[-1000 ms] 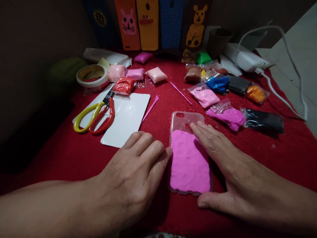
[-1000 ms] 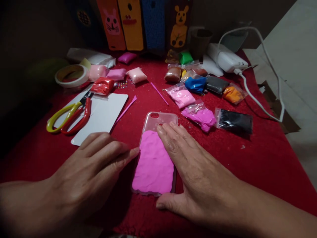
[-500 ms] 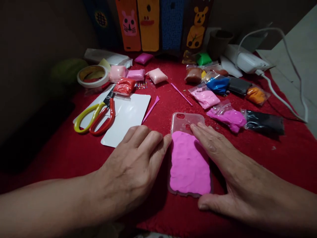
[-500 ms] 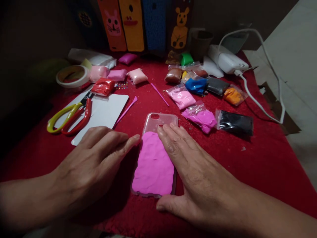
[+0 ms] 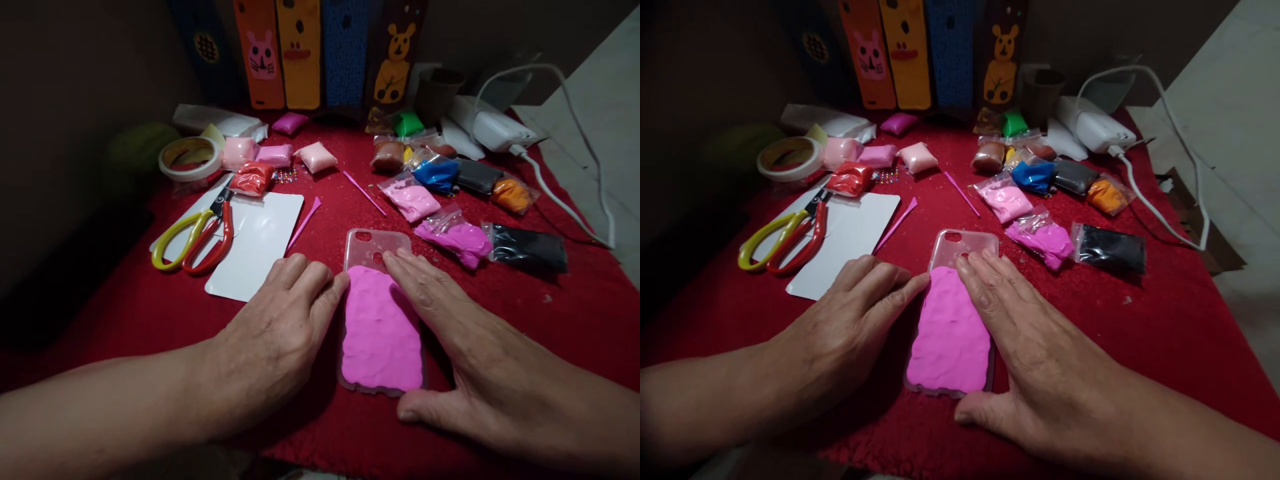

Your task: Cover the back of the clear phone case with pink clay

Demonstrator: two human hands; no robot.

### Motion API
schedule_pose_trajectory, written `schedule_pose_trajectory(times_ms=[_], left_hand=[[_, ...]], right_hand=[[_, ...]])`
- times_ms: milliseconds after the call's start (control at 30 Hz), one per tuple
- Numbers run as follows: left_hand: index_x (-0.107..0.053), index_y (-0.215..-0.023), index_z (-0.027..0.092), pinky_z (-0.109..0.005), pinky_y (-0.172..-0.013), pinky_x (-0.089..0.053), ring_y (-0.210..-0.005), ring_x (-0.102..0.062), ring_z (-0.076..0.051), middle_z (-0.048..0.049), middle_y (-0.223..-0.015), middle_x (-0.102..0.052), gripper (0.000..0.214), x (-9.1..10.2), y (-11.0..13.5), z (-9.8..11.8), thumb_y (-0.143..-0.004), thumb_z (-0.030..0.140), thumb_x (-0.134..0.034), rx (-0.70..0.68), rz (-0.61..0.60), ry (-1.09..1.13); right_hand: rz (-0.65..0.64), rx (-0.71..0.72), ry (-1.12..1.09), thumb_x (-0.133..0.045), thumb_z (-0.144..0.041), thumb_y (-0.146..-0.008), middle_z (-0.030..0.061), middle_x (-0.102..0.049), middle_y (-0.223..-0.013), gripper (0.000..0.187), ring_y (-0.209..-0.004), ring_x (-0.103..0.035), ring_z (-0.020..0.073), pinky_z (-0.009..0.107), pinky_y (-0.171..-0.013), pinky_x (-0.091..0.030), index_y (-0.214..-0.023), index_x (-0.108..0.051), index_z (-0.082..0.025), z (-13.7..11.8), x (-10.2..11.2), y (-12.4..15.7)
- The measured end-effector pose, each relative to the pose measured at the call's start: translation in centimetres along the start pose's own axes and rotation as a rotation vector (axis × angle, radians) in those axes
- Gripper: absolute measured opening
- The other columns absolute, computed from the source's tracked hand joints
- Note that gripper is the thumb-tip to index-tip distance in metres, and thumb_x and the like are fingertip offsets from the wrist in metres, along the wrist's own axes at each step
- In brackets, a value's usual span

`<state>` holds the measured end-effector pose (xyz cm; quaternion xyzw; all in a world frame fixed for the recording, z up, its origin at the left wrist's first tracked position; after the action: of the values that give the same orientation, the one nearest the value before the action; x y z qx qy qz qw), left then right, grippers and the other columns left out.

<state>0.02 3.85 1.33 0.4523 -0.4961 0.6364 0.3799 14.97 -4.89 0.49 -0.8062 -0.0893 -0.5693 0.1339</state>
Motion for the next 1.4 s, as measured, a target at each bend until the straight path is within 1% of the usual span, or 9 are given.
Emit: schedule_pose_trajectory(times_ms=[200, 533, 667, 867, 1033, 1167, 1233, 1333, 1400], left_hand=[[-0.055, -0.129, 0.003, -0.04, -0.076, -0.045, -0.089, -0.046, -0.024, -0.013, -0.103, -0.058, 0.039, 0.1, -0.3, -0.8, -0.092, 0.002, -0.044, -0.005, 0.038, 0.079], [-0.057, -0.125, -0.001, -0.04, -0.075, -0.048, -0.089, -0.047, -0.024, -0.0162, -0.103, -0.06, 0.034, 1.2, -0.7, -0.2, -0.094, 0.003, -0.044, -0.088, 0.097, 0.005], [-0.057, -0.126, -0.002, -0.041, -0.075, -0.05, -0.089, -0.046, -0.026, -0.0176, -0.103, -0.06, 0.035, 0.3, -1.0, 0.2, -0.099, 0.01, -0.037, -0.092, 0.046, -0.065], [-0.066, -0.109, 0.005, -0.046, -0.078, -0.051, -0.092, -0.047, -0.028, -0.0154, -0.098, -0.061, 0.033, -0.3, -1.8, 0.0, -0.1, 0.012, -0.035, -0.114, 0.024, -0.202], [-0.059, -0.123, 0.003, -0.041, -0.075, -0.049, -0.086, -0.045, -0.025, -0.0149, -0.099, -0.061, 0.033, 0.8, -2.1, -0.1, -0.099, 0.011, -0.038, -0.106, 0.073, -0.108], [-0.066, -0.112, 0.004, -0.043, -0.076, -0.049, -0.085, -0.045, -0.027, -0.0146, -0.093, -0.06, 0.034, 0.1, -2.3, 0.0, -0.099, 0.013, -0.036, -0.128, 0.03, -0.178], [-0.068, -0.108, 0.006, -0.044, -0.076, -0.048, -0.086, -0.045, -0.028, -0.0143, -0.093, -0.059, 0.034, 0.0, -2.4, -0.1, -0.099, 0.014, -0.036, -0.138, 0.053, -0.247], [-0.067, -0.112, 0.006, -0.045, -0.077, -0.047, -0.087, -0.045, -0.029, -0.0141, -0.094, -0.06, 0.033, -0.2, -2.5, -0.1, -0.097, 0.013, -0.038, -0.178, 0.058, -0.327], [-0.064, -0.119, 0.006, -0.043, -0.077, -0.047, -0.087, -0.045, -0.028, -0.0133, -0.095, -0.06, 0.034, -0.2, -2.5, -0.5, -0.098, 0.013, -0.038, -0.166, 0.035, -0.277]], right_hand=[[-0.008, -0.004, 0.006, -0.073, -0.047, -0.08, 0.0143, -0.014, -0.168, 0.109, -0.153, -0.015, 0.0312, 0.049, -0.116, -0.032, -0.16, -0.008, -0.008, 0.0, 0.0, 0.0], [0.004, -0.011, -0.038, -0.075, -0.045, -0.078, 0.0154, -0.011, -0.168, 0.114, -0.154, -0.011, 0.03, 0.048, -0.117, -0.029, -0.16, -0.005, -0.008, 0.1, 0.0, 0.0], [-0.011, -0.031, -0.072, -0.077, -0.046, -0.077, 0.0165, -0.013, -0.168, 0.117, -0.154, -0.012, 0.0309, 0.049, -0.118, -0.029, -0.16, -0.002, -0.012, 0.2, -0.1, 0.0], [-0.034, -0.043, -0.084, -0.076, -0.045, -0.078, 0.0172, -0.011, -0.168, 0.116, -0.154, -0.008, 0.0298, 0.05, -0.119, -0.029, -0.16, 0.002, -0.014, 0.3, -0.2, 0.0], [-0.025, -0.03, -0.085, -0.077, -0.046, -0.077, 0.0176, -0.012, -0.168, 0.117, -0.154, -0.009, 0.0289, 0.05, -0.119, -0.028, -0.16, -0.001, -0.012, 0.3, -0.2, 0.0], [-0.03, -0.042, -0.084, -0.078, -0.047, -0.076, 0.0168, -0.011, -0.168, 0.119, -0.154, -0.008, 0.0283, 0.048, -0.119, -0.027, -0.16, 0.0, -0.012, 0.4, -0.3, 0.1], [-0.032, -0.042, -0.087, -0.078, -0.048, -0.075, 0.0166, -0.012, -0.168, 0.12, -0.154, -0.008, 0.0281, 0.048, -0.119, -0.028, -0.16, 0.0, -0.013, 0.4, -0.3, 0.1], [-0.029, -0.037, -0.092, -0.078, -0.047, -0.075, 0.0168, -0.012, -0.168, 0.121, -0.154, -0.009, 0.0282, 0.049, -0.119, -0.028, -0.16, 0.001, -0.014, 0.3, -0.4, 0.1], [-0.025, -0.034, -0.103, -0.078, -0.047, -0.076, 0.017, -0.011, -0.168, 0.121, -0.154, -0.009, 0.0287, 0.05, -0.119, -0.028, -0.16, 0.003, -0.015, 0.3, -0.3, 0.0]])
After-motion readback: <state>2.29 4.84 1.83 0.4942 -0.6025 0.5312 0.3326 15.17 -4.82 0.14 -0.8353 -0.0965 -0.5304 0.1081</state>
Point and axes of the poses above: each hand's wrist, its own y-axis away from the middle knuckle, its own x-axis out of the back of the hand, z = x × y, the point moved 6 cm from there along -y, towards the middle knuckle
